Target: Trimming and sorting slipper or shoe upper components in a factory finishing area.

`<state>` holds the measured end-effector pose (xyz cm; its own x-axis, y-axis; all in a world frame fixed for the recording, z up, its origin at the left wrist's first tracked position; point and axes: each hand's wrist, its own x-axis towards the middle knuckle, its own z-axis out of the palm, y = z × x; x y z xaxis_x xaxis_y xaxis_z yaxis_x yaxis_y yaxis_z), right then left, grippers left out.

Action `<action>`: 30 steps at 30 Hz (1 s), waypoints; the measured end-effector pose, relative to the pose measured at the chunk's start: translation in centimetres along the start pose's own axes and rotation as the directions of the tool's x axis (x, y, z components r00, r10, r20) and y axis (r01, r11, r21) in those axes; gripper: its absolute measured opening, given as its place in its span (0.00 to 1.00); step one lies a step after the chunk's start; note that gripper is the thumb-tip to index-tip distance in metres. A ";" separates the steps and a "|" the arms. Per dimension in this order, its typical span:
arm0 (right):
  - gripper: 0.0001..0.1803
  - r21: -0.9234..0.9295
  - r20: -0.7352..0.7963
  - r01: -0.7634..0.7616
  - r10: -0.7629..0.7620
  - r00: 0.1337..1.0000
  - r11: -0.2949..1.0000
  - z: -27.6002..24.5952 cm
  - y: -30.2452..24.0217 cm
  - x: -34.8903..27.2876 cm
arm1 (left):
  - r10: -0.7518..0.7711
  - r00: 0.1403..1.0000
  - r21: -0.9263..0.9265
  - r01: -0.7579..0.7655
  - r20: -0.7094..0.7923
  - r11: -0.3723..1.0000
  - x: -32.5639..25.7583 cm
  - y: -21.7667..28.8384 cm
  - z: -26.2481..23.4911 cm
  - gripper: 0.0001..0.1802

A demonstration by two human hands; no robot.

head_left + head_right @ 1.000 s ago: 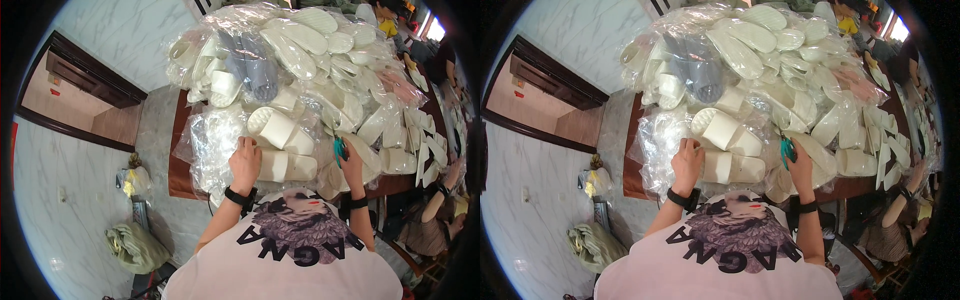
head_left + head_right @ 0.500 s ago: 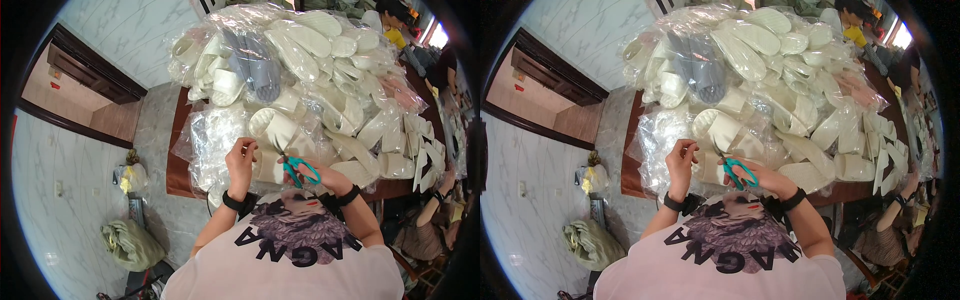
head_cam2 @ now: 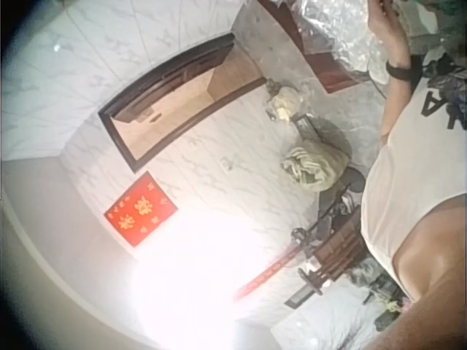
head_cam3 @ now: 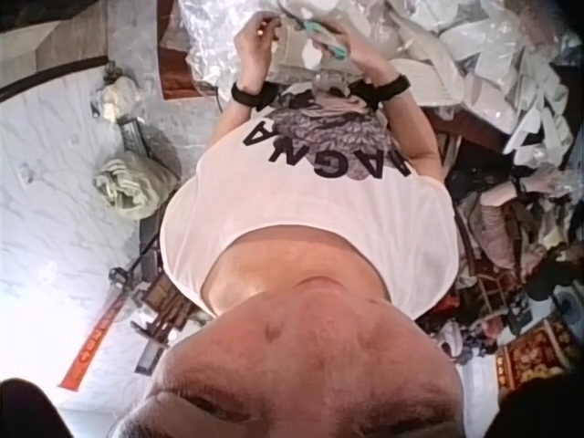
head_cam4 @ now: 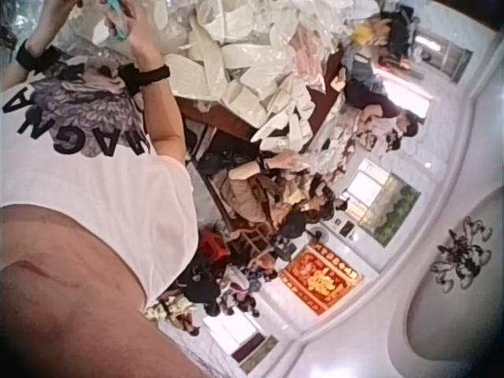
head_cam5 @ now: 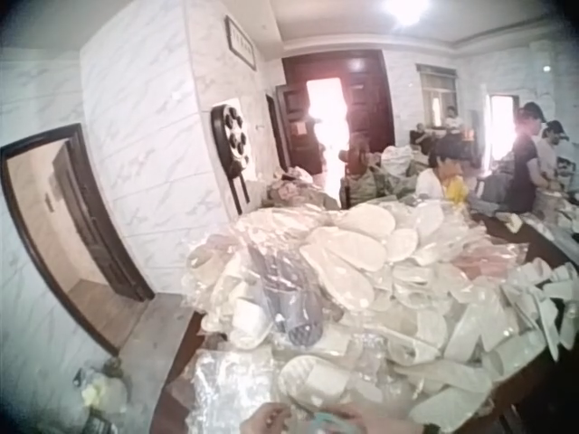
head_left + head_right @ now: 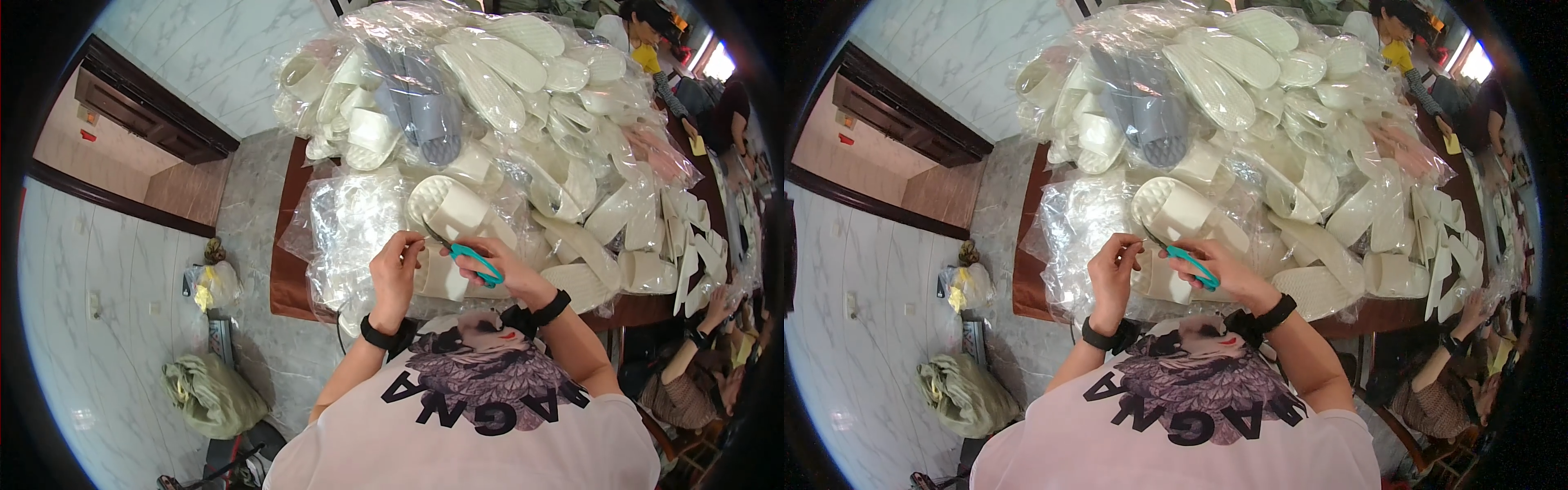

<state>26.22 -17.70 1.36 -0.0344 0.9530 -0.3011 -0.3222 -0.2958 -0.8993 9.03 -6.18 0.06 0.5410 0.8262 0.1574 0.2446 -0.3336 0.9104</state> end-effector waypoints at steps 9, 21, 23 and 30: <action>0.30 -0.747 -0.519 0.045 -0.624 0.585 0.663 -8.2 3.9 -6.0 | 0.005 0.956 -0.497 -0.156 -0.293 0.854 0.9 5.3 -7.8 0.05; 0.33 -0.759 -0.638 -0.591 -0.491 0.593 0.272 -15.9 7.8 -9.8 | 0.027 0.662 -0.334 -0.412 -0.749 0.847 3.4 1.8 -26.1 0.08; 0.33 -0.762 -0.628 -0.601 -0.503 0.594 0.242 -15.7 8.2 -9.7 | 0.038 0.635 -0.300 -0.416 -0.771 0.859 4.0 1.0 -28.5 0.06; 0.31 -0.697 -0.694 -0.662 -0.493 0.525 0.276 -11.6 7.2 -10.3 | 0.064 0.600 -0.137 -0.284 -0.798 0.949 9.0 -6.9 -36.0 0.06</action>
<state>35.27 -30.39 -5.69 0.7969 0.6006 0.0647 0.5933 -0.7582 -0.2704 -16.75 19.90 8.93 -0.3018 0.8361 0.4581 -0.0318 -0.4891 0.8717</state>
